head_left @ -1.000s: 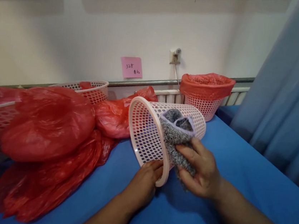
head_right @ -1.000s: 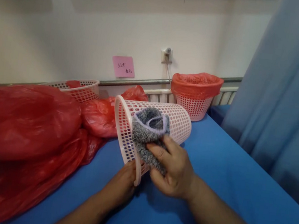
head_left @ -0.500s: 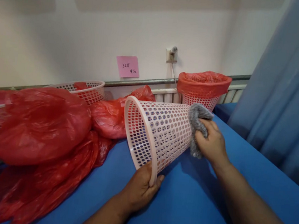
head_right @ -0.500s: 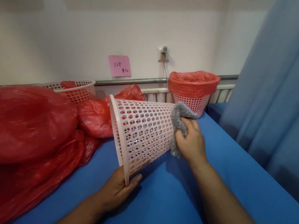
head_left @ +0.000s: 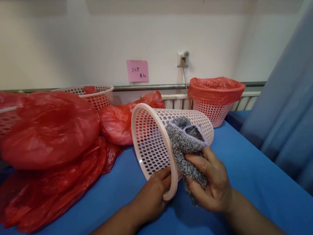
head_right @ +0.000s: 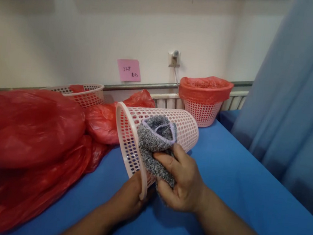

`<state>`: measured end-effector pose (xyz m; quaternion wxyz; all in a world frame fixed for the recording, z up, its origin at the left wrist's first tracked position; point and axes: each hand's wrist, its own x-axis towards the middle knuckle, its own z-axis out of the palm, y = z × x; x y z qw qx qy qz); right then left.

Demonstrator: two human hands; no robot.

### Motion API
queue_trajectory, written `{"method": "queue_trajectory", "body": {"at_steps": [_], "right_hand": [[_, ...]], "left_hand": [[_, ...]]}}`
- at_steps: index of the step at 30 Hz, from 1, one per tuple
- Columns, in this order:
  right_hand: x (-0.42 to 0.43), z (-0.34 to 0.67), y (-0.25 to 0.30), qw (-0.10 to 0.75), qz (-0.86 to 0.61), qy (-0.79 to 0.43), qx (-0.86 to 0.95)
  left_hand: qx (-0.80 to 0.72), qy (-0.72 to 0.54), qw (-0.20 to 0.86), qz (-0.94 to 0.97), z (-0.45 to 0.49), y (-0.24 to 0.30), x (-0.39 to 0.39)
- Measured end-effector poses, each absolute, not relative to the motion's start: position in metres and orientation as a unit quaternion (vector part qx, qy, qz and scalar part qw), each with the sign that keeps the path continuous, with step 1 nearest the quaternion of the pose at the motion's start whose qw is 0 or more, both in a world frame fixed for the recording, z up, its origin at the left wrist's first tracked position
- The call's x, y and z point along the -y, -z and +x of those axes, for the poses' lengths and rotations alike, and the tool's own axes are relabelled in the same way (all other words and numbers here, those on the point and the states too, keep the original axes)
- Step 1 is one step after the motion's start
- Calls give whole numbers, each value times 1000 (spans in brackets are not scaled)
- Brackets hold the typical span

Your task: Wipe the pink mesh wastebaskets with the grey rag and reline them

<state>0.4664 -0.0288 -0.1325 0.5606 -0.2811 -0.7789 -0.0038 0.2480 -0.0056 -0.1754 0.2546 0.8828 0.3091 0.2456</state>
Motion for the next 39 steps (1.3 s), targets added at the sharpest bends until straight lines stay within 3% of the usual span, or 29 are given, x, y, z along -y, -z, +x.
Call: {"method": "queue_trajectory", "body": {"at_steps": [6, 14, 18, 25, 33, 36, 39], "right_hand": [[11, 466, 144, 552, -312, -6, 773], [-53, 512, 175, 546, -624, -1, 559], [-39, 508, 167, 595, -546, 59, 587], [14, 473, 138, 555, -287, 52, 779], [25, 454, 141, 517, -207, 37, 830], [22, 452, 145, 526, -236, 77, 813], [-1, 472, 153, 564, -401, 79, 717]], "left_hand": [[-308, -308, 253, 864, 243, 181, 8], [-318, -280, 238, 874, 237, 182, 4], [-313, -209, 228, 898, 239, 190, 6], [-323, -199, 217, 899, 242, 183, 3], [-289, -358, 287, 840, 241, 170, 15], [-266, -366, 270, 850, 238, 168, 17], [-273, -340, 255, 863, 238, 166, 17]]}}
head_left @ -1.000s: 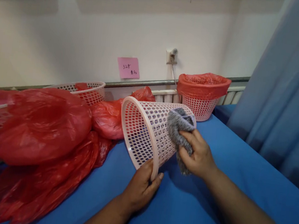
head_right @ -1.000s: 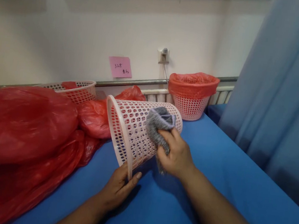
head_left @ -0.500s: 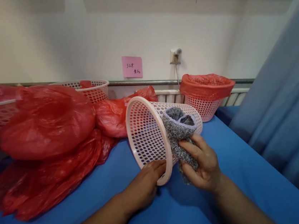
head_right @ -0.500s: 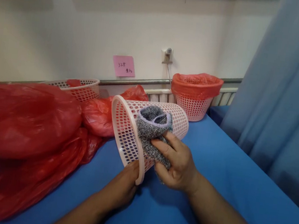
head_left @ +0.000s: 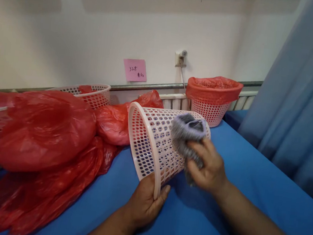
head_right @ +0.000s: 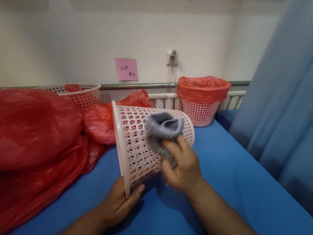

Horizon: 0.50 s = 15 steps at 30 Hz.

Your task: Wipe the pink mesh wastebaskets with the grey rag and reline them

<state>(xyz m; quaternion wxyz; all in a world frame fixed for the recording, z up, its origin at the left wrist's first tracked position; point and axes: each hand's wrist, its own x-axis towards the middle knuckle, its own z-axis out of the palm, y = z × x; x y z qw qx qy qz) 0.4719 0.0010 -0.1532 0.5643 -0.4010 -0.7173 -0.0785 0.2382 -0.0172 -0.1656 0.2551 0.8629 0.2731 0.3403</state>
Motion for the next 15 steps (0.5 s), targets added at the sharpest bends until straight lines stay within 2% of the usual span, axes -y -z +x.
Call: {"method": "queue_trajectory", "body": {"at_steps": [3, 6, 9, 15], "right_hand": [[-37, 508, 164, 580, -567, 31, 583], [-57, 531, 169, 575, -630, -23, 522], [-42, 521, 163, 584, -560, 13, 587], [24, 470, 135, 546, -284, 72, 785]], "left_hand": [[-266, -321, 237, 878, 240, 165, 18], [-255, -295, 208, 897, 240, 168, 17], [-259, -251, 191, 913, 240, 172, 15], [-268, -204, 204, 919, 243, 170, 12]]}}
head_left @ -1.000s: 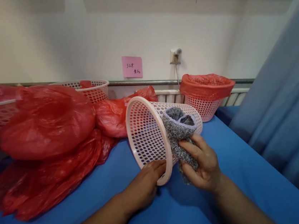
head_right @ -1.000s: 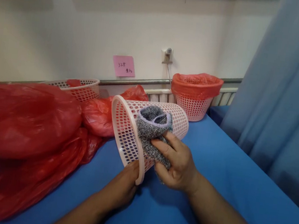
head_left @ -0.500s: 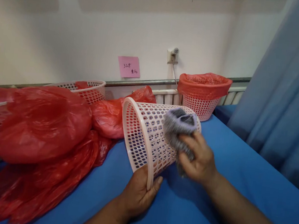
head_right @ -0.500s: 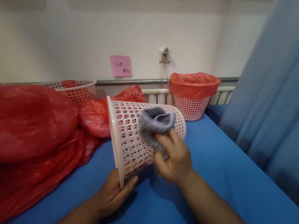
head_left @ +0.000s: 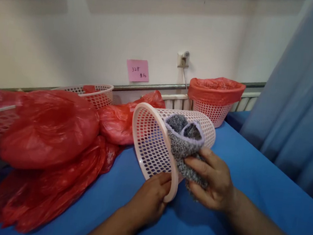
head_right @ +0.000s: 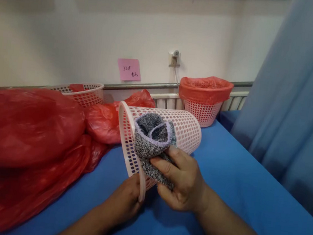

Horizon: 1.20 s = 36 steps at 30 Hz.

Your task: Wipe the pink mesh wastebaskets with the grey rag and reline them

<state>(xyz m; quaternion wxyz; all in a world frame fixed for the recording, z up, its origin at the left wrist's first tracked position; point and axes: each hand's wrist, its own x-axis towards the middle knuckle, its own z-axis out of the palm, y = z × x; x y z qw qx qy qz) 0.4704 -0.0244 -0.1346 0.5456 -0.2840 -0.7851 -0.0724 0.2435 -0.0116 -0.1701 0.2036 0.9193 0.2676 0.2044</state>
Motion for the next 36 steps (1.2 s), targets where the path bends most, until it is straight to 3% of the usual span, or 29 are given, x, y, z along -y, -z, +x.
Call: {"method": "queue_trajectory", "body": {"at_steps": [3, 7, 12, 16, 23, 26, 32, 36], "right_hand": [[24, 469, 132, 560, -270, 79, 780], [-12, 497, 144, 597, -439, 83, 666], [-47, 533, 158, 579, -597, 38, 554], [-38, 521, 158, 561, -558, 48, 609], [-15, 486, 154, 517, -485, 22, 705], [-14, 484, 156, 523, -480, 21, 704], [0, 489, 148, 583, -402, 116, 696], [22, 480, 134, 519, -271, 112, 803]], "left_hand": [[-273, -204, 202, 918, 242, 169, 9], [-279, -208, 201, 916, 239, 166, 3], [-266, -178, 241, 916, 241, 154, 3], [-285, -175, 256, 907, 241, 147, 9], [-255, -335, 320, 849, 231, 156, 16], [-271, -374, 283, 840, 227, 160, 17], [-267, -259, 230, 899, 235, 158, 19], [-256, -245, 241, 903, 241, 152, 21]]}}
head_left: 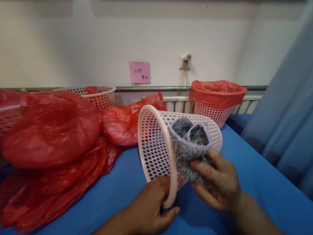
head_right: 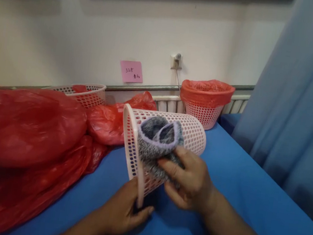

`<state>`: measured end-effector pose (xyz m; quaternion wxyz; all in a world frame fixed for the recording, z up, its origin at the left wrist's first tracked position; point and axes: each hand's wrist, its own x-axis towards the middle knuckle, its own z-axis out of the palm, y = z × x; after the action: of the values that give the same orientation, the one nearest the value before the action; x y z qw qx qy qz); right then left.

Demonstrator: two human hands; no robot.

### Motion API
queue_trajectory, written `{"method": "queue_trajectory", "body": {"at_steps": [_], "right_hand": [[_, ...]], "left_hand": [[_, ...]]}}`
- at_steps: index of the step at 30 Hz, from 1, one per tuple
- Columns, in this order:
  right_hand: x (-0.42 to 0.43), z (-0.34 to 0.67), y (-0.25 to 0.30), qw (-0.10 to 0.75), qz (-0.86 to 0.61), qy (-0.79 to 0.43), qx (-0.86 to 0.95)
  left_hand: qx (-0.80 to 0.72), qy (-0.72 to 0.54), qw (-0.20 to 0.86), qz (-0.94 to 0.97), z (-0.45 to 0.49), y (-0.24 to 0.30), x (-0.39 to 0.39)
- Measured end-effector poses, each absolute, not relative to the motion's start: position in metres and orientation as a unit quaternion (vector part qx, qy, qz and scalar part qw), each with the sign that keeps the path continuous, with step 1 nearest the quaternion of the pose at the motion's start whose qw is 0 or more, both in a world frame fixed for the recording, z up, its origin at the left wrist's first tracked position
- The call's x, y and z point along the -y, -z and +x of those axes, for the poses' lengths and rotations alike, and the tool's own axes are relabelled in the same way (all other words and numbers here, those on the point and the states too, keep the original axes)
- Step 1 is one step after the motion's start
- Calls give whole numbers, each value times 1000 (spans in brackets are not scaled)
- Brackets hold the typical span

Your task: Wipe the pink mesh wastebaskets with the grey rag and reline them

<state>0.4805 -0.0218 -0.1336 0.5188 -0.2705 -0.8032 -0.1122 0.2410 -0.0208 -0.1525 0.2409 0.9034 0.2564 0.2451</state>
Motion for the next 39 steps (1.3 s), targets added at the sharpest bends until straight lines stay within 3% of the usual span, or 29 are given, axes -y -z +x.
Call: {"method": "queue_trajectory", "body": {"at_steps": [3, 6, 11, 15, 18, 26, 28, 35, 39], "right_hand": [[31, 466, 130, 497, -201, 74, 841], [27, 460, 135, 509, -224, 65, 829], [-19, 500, 155, 586, -489, 74, 642], [-51, 535, 166, 584, -621, 9, 522], [-43, 523, 165, 593, -573, 34, 565], [21, 454, 151, 544, -259, 81, 794], [13, 458, 155, 555, -286, 81, 777], [-59, 528, 179, 586, -609, 6, 535], [-55, 532, 174, 606, -587, 29, 536]], "left_hand": [[-240, -314, 266, 879, 241, 151, 23], [-248, -347, 290, 857, 238, 153, 24], [-273, -348, 292, 848, 235, 159, 18], [-249, -306, 264, 880, 237, 160, 14], [-263, -261, 245, 896, 238, 164, 13], [-264, -262, 260, 891, 238, 169, 8], [-262, -267, 266, 888, 240, 164, 7], [-282, -234, 241, 899, 235, 174, -7], [-289, -207, 213, 910, 231, 187, -11]]}}
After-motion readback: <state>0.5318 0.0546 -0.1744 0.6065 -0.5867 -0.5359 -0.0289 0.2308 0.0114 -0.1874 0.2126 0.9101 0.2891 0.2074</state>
